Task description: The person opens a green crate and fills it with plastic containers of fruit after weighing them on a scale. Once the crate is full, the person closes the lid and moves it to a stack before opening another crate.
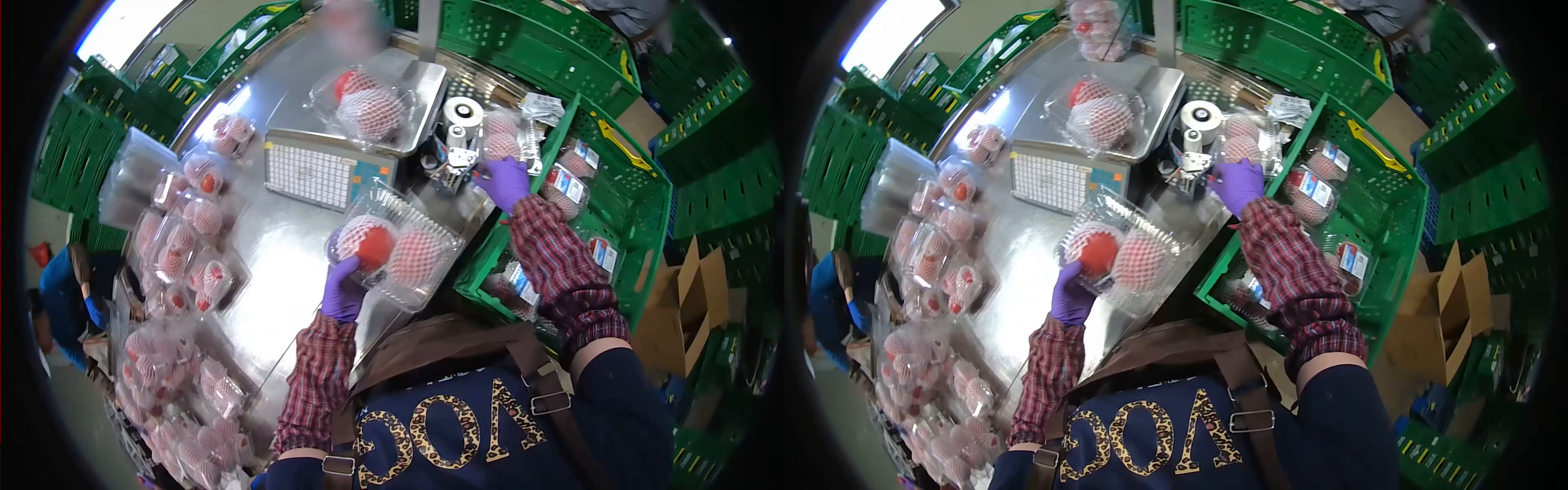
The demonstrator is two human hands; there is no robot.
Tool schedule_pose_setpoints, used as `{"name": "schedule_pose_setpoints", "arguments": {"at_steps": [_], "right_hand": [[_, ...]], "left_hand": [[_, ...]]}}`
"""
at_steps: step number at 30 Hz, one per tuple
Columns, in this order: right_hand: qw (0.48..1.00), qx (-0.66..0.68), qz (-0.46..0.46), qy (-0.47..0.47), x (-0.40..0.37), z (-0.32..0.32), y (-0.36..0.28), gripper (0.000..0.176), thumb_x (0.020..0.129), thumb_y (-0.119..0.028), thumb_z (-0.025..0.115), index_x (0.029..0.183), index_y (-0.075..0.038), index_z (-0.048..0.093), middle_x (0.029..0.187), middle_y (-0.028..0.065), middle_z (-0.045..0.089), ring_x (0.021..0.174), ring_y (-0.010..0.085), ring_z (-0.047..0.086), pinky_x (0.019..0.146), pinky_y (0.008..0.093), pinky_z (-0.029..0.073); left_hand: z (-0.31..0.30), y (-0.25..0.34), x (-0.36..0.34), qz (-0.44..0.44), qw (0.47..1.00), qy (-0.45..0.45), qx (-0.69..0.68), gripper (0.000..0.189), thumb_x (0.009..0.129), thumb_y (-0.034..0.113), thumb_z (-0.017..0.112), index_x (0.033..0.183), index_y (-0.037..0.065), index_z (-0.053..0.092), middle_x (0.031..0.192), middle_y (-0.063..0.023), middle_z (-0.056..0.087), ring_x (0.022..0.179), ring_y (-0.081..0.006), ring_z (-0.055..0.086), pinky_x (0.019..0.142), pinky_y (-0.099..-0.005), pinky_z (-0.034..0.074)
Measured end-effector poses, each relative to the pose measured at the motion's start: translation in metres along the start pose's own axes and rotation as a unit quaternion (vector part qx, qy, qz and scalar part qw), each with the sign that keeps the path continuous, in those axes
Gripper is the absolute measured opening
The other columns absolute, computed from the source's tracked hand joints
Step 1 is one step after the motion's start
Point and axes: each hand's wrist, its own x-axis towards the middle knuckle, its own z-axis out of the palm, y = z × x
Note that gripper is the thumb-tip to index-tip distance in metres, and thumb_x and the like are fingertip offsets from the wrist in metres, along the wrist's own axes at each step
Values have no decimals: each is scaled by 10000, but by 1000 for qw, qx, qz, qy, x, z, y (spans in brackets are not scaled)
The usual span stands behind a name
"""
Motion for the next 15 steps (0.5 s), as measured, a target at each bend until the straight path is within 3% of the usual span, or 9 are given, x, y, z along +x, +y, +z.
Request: {"name": "schedule_pose_setpoints", "arguments": {"at_steps": [3, 5, 6, 7, 8, 10, 11, 13, 15], "right_hand": [[961, 256, 85, -56, 0, -23, -9, 200, 749, -238, 635, 893, -100, 652, 802, 83, 637, 654, 207, 593, 679, 308, 472], [806, 567, 123, -114, -21, -67, -49, 183, 737, -188, 663, 877, -71, 650, 791, 56, 630, 698, 135, 584, 672, 252, 466], [813, 577, 57, -57, -34, -65, -70, 216, 721, -165, 684, 883, -33, 632, 760, 37, 611, 696, 93, 557, 634, 221, 450], [878, 468, 44, -89, -42, -77, -93, 263, 707, -210, 702, 869, -18, 622, 762, 36, 602, 743, 116, 548, 681, 265, 437], [959, 276, -62, 16, -48, -69, -99, 358, 686, -260, 718, 936, -36, 595, 870, 39, 585, 853, 144, 519, 749, 308, 399], [964, 232, -6, 127, -57, -78, -80, 515, 665, -247, 729, 1108, -75, 531, 1082, 36, 536, 979, 204, 478, 821, 368, 399], [895, 428, 55, 109, -64, -72, -68, 540, 682, -259, 715, 1146, -88, 497, 1113, 44, 522, 1031, 221, 453, 851, 369, 390], [636, 749, 164, 88, -91, -52, -42, 591, 716, -285, 686, 1221, -113, 431, 1174, 61, 494, 1134, 256, 404, 910, 373, 373], [501, 830, 239, 47, -112, -76, -20, 571, 803, -344, 569, 1259, -63, 373, 1198, 117, 484, 1132, 264, 433, 958, 371, 356]], "left_hand": [[27, -1, -3, 141, 988, 15, 67, 710, 668, 54, 611, 1293, 89, 276, 1175, -122, 450, 1061, -245, 482, 851, -376, 449], [40, -10, 6, 171, 982, 8, 79, 708, 669, 41, 603, 1294, 87, 273, 1184, -124, 442, 1070, -245, 475, 869, -375, 439], [49, -14, 10, 181, 979, -4, 90, 707, 670, 34, 599, 1294, 87, 272, 1189, -126, 437, 1075, -246, 471, 878, -375, 433], [60, -18, 13, 171, 983, -10, 71, 700, 679, 42, 595, 1296, 92, 269, 1200, -126, 429, 1078, -245, 468, 876, -365, 433], [71, -20, 13, 164, 985, -17, 54, 696, 682, 46, 593, 1296, 95, 270, 1202, -125, 429, 1079, -245, 469, 875, -364, 433], [92, -23, 15, 141, 989, -36, 24, 688, 689, 52, 589, 1298, 102, 271, 1204, -124, 429, 1080, -244, 469, 873, -362, 434], [95, -28, 19, 124, 990, -37, 58, 611, 753, 130, 533, 1307, 148, 275, 1234, -125, 427, 1066, -252, 485, 832, -423, 459], [120, -47, 26, 141, 984, -87, 60, 639, 760, 146, 542, 1328, 160, 250, 1266, -117, 402, 1116, -257, 449, 913, -424, 392], [157, -62, 25, 122, 973, -159, 115, 719, 756, 165, 567, 1361, 172, 180, 1319, -120, 345, 1181, -261, 394, 981, -413, 314]]}}
